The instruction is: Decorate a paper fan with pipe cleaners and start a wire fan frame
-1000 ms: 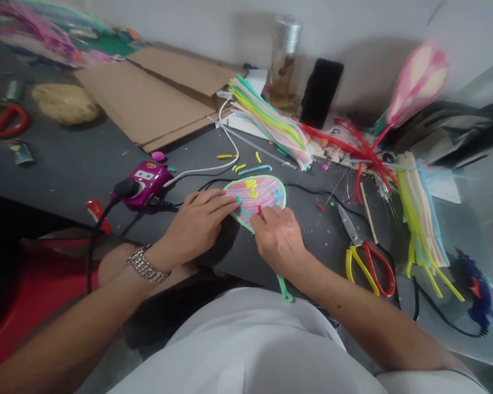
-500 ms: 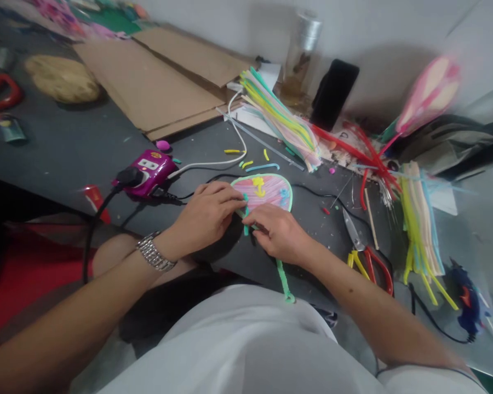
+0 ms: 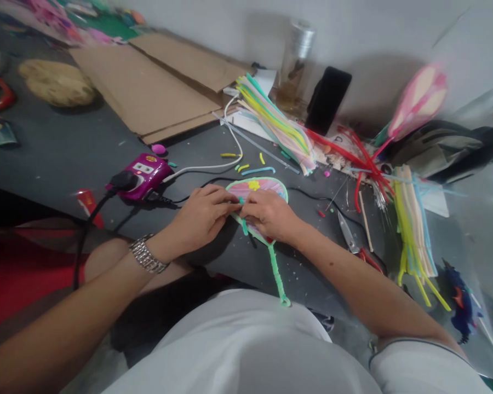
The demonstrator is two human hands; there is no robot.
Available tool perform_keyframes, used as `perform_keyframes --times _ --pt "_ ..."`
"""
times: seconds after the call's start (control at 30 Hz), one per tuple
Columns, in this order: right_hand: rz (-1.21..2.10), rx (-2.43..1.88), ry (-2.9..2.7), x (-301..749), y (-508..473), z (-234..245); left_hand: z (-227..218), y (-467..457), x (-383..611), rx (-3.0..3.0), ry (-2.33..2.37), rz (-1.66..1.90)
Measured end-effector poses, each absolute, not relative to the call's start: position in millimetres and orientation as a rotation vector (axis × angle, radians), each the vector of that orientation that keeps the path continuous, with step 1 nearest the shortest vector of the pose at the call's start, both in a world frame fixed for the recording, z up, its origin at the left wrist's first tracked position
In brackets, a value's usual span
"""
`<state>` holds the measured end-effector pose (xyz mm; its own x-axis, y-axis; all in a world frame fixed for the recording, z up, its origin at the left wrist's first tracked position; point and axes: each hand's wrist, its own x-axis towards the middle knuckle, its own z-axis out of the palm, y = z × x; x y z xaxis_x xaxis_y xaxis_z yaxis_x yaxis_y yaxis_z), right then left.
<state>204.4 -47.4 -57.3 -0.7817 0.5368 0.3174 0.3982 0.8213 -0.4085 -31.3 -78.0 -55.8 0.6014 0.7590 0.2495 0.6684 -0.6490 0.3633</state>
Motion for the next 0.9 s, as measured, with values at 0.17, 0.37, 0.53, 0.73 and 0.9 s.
perform_keyframes --times 0.17,0.37,0.53,0.73,0.9 --pt "0.637 -0.767 -2.584 208 -44 -55 -58 -79 -32 2.572 1.179 0.603" --pt "0.732 -0.820 -2.603 206 -40 -51 -58 -77 -33 2.535 1.185 0.637" --pt "0.712 -0.851 -2.608 204 -42 -49 -59 -74 -34 2.461 1.192 0.691" --pt "0.638 -0.888 -2.666 202 -45 -47 -58 -75 -31 2.550 1.164 0.700" --pt "0.633 -0.969 -2.684 195 -46 -43 -56 -75 -30 2.541 1.174 0.688"
